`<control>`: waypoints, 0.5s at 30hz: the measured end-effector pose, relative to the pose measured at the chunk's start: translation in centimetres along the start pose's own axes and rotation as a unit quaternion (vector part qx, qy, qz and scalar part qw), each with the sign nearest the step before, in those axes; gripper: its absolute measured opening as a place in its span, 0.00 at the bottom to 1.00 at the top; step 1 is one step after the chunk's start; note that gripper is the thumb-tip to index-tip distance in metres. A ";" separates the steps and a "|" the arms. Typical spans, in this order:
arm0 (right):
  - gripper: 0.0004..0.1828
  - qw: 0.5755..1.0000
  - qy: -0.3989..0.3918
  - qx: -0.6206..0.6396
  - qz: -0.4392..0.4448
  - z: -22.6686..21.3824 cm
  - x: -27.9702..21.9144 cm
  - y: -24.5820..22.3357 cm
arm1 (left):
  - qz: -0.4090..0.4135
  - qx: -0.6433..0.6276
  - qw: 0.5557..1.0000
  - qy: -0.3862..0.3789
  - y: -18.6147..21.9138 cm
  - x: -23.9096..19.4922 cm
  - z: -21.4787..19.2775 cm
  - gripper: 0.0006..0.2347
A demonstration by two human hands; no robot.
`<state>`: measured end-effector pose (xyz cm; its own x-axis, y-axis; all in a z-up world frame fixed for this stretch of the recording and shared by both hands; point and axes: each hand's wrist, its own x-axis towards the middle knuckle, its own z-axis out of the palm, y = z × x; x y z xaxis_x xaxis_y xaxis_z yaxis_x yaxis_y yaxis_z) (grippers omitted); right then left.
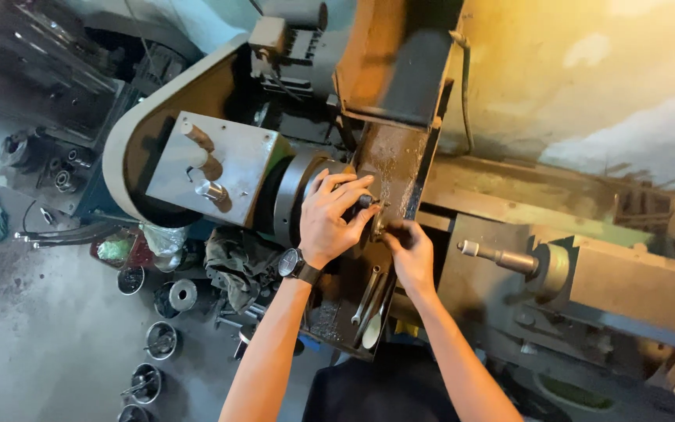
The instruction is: The person works at a lathe, turning and tightening the chuck and a mounted workpiece by hand, then uses a wrench on the chuck. They wipe parts and the machine with a rag, handle small metal components from the bench, and press machine controls.
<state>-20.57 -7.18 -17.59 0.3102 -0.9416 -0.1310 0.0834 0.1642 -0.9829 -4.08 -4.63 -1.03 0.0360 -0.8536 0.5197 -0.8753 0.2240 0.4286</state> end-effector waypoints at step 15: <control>0.32 0.911 -0.176 0.328 0.179 -3.0 -10.7 -9.4 | -0.127 -0.327 0.937 -0.004 9.7 -14.2 -4.7 0.14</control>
<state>-27.48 0.46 -7.35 0.7032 -0.6595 -0.2655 0.4285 0.6911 -0.5820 -10.87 11.82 -0.77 0.1982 -0.9211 0.3350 -0.3570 0.2505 0.8999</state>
